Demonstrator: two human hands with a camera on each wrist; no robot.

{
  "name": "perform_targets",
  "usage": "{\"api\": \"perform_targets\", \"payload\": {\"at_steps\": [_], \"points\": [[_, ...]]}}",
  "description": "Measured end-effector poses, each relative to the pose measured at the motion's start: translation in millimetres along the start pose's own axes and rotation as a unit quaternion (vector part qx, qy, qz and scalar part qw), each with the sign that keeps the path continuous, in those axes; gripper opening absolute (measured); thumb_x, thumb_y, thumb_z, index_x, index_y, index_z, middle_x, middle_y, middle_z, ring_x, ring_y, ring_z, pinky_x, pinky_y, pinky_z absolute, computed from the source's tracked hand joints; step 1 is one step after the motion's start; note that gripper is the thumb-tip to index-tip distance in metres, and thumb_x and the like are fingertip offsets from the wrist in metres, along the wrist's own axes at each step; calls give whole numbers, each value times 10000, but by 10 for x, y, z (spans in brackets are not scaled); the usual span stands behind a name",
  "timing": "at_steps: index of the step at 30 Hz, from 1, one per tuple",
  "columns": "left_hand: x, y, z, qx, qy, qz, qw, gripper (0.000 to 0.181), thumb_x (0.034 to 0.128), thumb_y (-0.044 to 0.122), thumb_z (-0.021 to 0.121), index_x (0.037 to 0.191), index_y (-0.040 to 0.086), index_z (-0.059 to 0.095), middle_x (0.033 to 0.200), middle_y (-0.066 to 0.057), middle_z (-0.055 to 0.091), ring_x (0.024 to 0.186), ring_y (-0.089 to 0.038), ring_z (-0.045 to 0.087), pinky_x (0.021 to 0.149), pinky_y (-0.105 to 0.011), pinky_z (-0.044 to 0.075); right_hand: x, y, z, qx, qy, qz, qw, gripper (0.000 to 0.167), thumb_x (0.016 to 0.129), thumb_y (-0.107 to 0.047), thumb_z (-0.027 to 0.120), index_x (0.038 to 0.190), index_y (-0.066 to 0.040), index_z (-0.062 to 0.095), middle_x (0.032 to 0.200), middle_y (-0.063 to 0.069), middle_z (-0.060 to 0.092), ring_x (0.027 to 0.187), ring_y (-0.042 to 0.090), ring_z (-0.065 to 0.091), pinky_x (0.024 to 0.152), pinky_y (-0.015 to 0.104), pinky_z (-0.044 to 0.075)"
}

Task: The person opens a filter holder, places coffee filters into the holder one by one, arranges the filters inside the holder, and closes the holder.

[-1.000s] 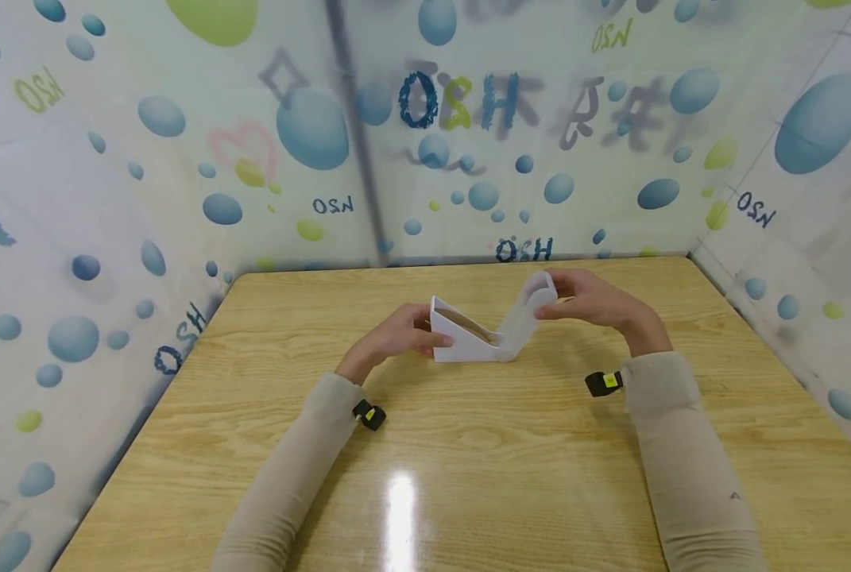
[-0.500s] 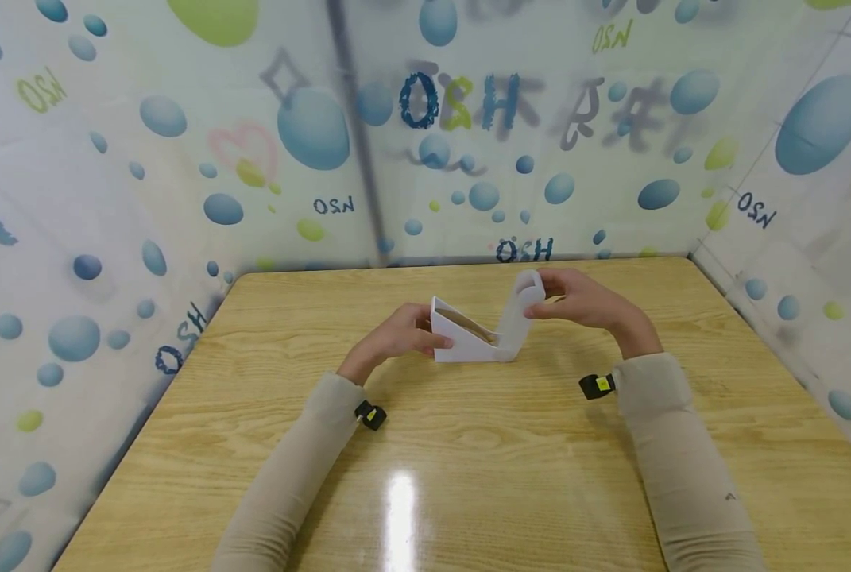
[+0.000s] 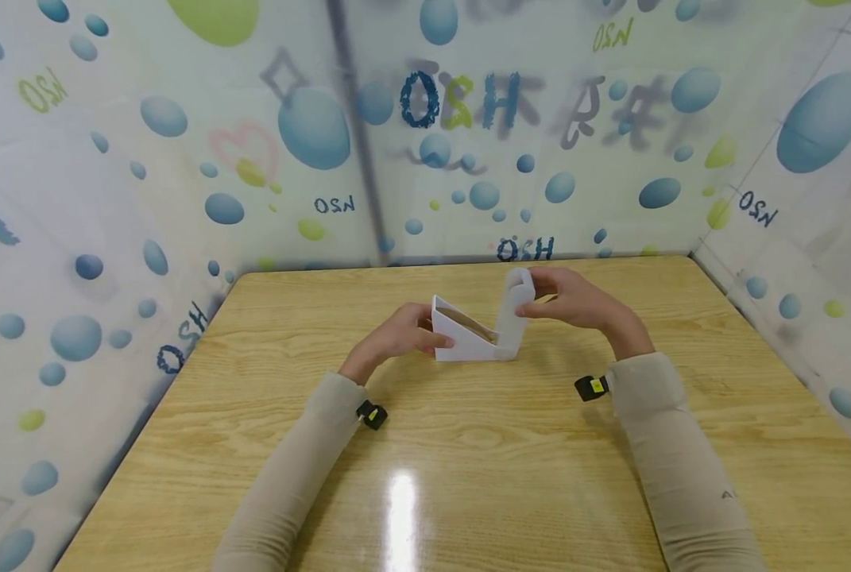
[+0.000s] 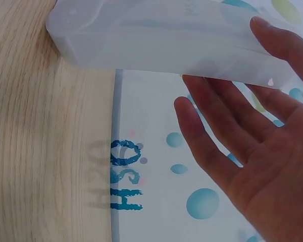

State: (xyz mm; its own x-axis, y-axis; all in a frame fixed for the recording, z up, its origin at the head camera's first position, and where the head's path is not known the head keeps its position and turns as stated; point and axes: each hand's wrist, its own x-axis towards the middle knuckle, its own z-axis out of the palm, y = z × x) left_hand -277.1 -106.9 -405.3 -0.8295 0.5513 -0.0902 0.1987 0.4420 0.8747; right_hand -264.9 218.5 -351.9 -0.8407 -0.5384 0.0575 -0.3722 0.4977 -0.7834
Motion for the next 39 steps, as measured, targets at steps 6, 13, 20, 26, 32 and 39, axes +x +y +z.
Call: {"api": "perform_targets", "payload": {"at_steps": [6, 13, 20, 26, 32, 39], "points": [[-3, 5, 6, 43, 20, -24, 10000, 362, 924, 181, 777, 1256, 81, 675, 1166, -129, 740, 969, -222, 714, 807, -424, 623, 19, -4, 24, -4, 37, -18, 10000, 364, 970, -204, 735, 1283, -66, 610, 1216, 147, 685, 1168, 322, 655, 994, 541, 546], [7, 6, 12, 68, 32, -26, 10000, 352, 922, 171, 776, 1246, 79, 676, 1158, -132, 740, 956, -222, 710, 789, -412, 624, 23, -16, 35, -42, 37, -39, 10000, 375, 968, -204, 735, 1293, -64, 609, 1210, 146, 689, 1158, 321, 659, 986, 542, 547], [2, 7, 13, 89, 27, -15, 10000, 366, 921, 172, 776, 1259, 77, 671, 1172, -141, 737, 960, -227, 709, 796, -434, 624, 30, -20, 50, -121, 17, 40, 9999, 395, 971, -241, 735, 1308, -86, 600, 1228, 132, 692, 1184, 314, 649, 1011, 557, 526], [4, 3, 10, 101, 36, -34, 9999, 360, 921, 171, 776, 1254, 76, 676, 1159, -136, 740, 954, -218, 712, 797, -430, 623, 30, -51, 62, -119, -8, 44, 9999, 396, 976, -253, 726, 1311, -92, 589, 1233, 131, 686, 1189, 311, 644, 1010, 555, 526], [0, 32, 1, 94, 17, -80, 9999, 360, 914, 168, 782, 1245, 63, 685, 1137, -145, 747, 937, -220, 716, 796, -431, 623, 29, -79, 65, -161, -16, 55, 9999, 396, 977, -250, 723, 1309, -90, 580, 1220, 128, 682, 1168, 305, 650, 990, 535, 538], [-5, 30, 1, 136, 10, -97, 9999, 369, 914, 174, 782, 1253, 69, 681, 1150, -137, 747, 934, -211, 711, 789, -412, 618, 31, -70, 85, -83, -23, -136, 9999, 400, 976, -214, 717, 1320, -66, 576, 1229, 155, 684, 1180, 337, 652, 976, 530, 554]]}}
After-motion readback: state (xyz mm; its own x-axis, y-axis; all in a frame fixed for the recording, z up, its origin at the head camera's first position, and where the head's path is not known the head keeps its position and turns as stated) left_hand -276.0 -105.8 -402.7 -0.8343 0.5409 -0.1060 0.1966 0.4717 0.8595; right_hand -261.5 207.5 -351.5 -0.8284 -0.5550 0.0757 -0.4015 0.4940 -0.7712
